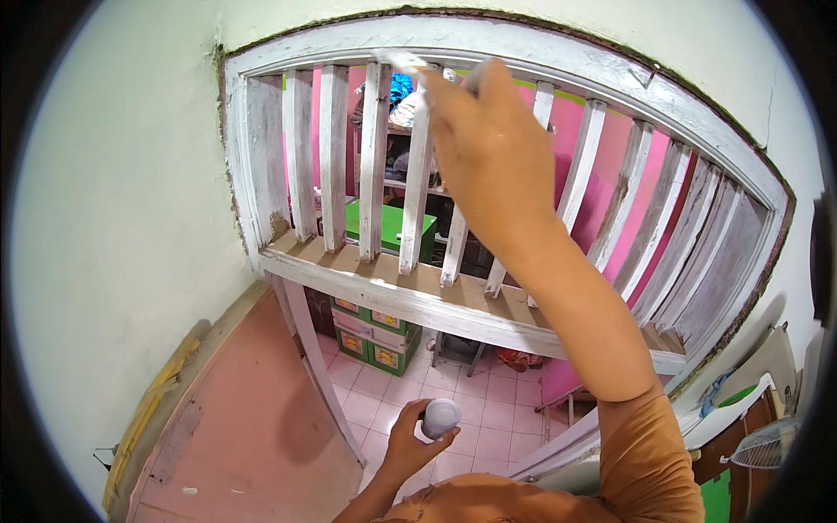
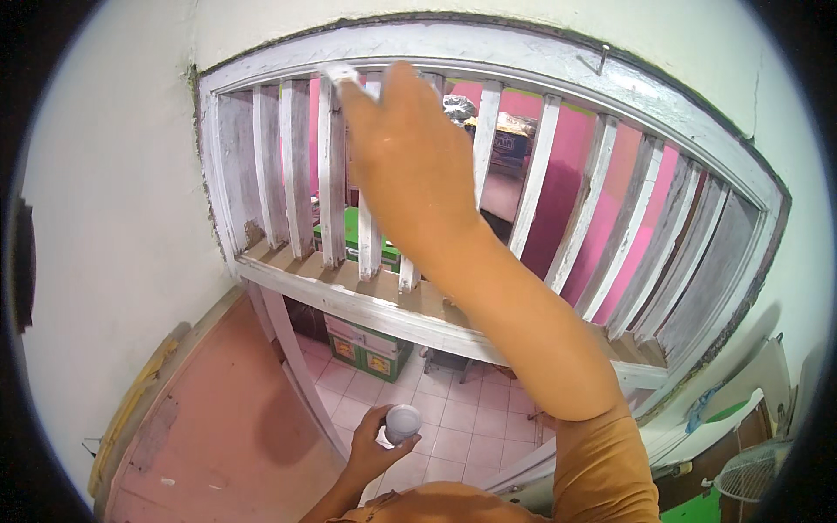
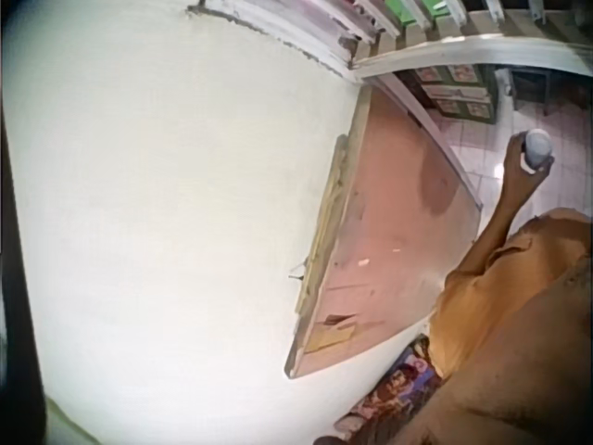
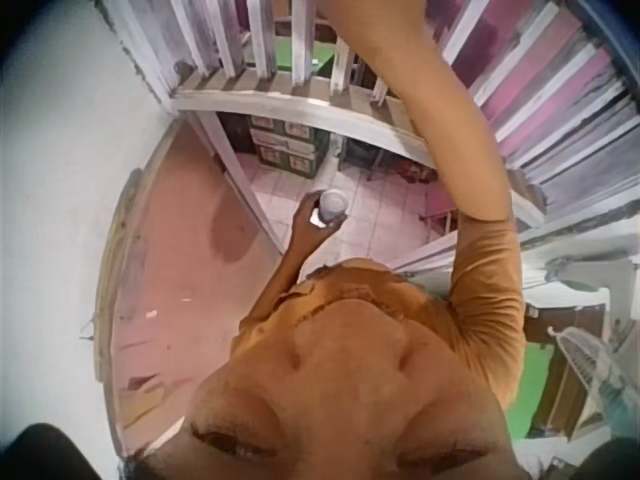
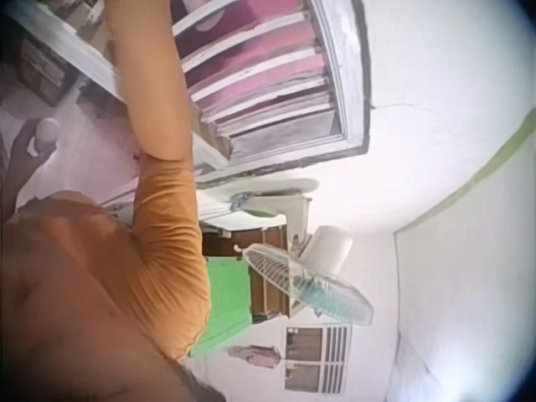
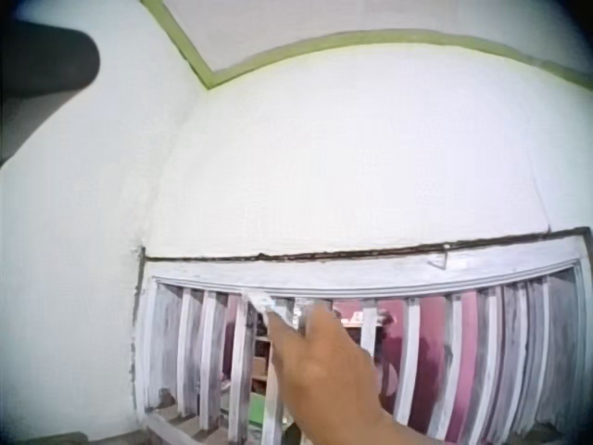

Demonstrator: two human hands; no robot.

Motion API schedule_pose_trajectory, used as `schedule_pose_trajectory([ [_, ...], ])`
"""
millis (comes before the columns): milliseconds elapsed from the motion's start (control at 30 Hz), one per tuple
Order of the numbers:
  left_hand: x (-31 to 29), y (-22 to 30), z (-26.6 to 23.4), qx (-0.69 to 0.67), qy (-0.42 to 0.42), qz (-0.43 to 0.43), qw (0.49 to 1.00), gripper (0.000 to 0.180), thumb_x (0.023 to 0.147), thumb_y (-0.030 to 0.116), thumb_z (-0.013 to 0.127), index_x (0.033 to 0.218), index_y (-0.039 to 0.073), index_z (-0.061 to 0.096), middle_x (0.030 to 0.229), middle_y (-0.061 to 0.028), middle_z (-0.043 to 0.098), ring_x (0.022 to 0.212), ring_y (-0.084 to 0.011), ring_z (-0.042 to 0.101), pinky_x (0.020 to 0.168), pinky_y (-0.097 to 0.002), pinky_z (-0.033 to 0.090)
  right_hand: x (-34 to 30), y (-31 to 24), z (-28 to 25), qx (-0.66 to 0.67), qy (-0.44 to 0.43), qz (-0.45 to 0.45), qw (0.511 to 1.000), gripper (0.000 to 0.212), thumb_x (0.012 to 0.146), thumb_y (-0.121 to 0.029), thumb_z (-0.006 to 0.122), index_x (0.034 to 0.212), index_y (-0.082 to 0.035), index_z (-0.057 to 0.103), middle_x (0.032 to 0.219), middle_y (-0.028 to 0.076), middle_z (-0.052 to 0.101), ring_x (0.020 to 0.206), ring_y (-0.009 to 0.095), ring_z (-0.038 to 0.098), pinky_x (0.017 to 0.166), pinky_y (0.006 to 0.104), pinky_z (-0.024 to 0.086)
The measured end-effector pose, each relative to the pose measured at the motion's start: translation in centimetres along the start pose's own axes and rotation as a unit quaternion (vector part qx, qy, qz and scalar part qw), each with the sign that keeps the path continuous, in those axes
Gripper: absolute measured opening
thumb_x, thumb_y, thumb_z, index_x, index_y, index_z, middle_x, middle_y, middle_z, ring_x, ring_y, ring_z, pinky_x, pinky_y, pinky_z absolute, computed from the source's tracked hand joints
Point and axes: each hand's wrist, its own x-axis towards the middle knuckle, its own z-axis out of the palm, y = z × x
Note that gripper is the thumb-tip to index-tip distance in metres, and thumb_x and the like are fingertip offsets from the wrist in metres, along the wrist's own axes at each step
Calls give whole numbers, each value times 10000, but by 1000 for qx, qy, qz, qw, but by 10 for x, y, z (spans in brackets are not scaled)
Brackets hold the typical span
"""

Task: The person paints a wooden railing by repeatedly dipping a paintbrush into a paint container and applying paint onto the wooden beams.

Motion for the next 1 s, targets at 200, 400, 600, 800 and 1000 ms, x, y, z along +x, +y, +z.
schedule_pose_trajectory([
  [200,-1,-4,3,-11,18,13,1000,594,752,204,913,1230,30,605,1129,-132,633,997,-251,661,839,-369,557,-16,24,-52,-62,31,35,997,308,872,-42,694,1174,-98,722,901,111,545,749,284,628,594,418,518],
  [400,-1,2,-5,3,3,-1,1000,604,748,126,905,1249,4,589,1122,-105,624,1049,-205,654,908,-332,541,-27,15,-78,-24,49,109,993,190,940,-54,692,1124,-25,727,822,113,582,644,256,575,591,382,466],
  [600,-10,2,-8,13,33,19,999,628,748,199,918,1258,30,593,1141,-137,635,1017,-261,663,874,-374,554,-10,-32,-8,327,-49,297,896,370,1035,-266,633,1179,65,716,731,20,633,598,61,537,543,242,435],
  [800,-24,14,-23,28,72,-5,997,583,746,135,904,1232,25,602,1140,-104,635,1064,-208,653,916,-341,538,8,-64,80,570,-43,452,685,336,1048,-269,567,1064,49,674,683,23,550,590,102,517,558,275,436],
  [1000,-36,12,-34,50,111,-33,992,580,748,143,902,1225,7,602,1141,-109,650,1057,-214,666,943,-362,535,8,-60,70,627,36,475,617,265,1076,-199,515,1016,41,611,770,11,502,660,78,490,588,243,437],
])
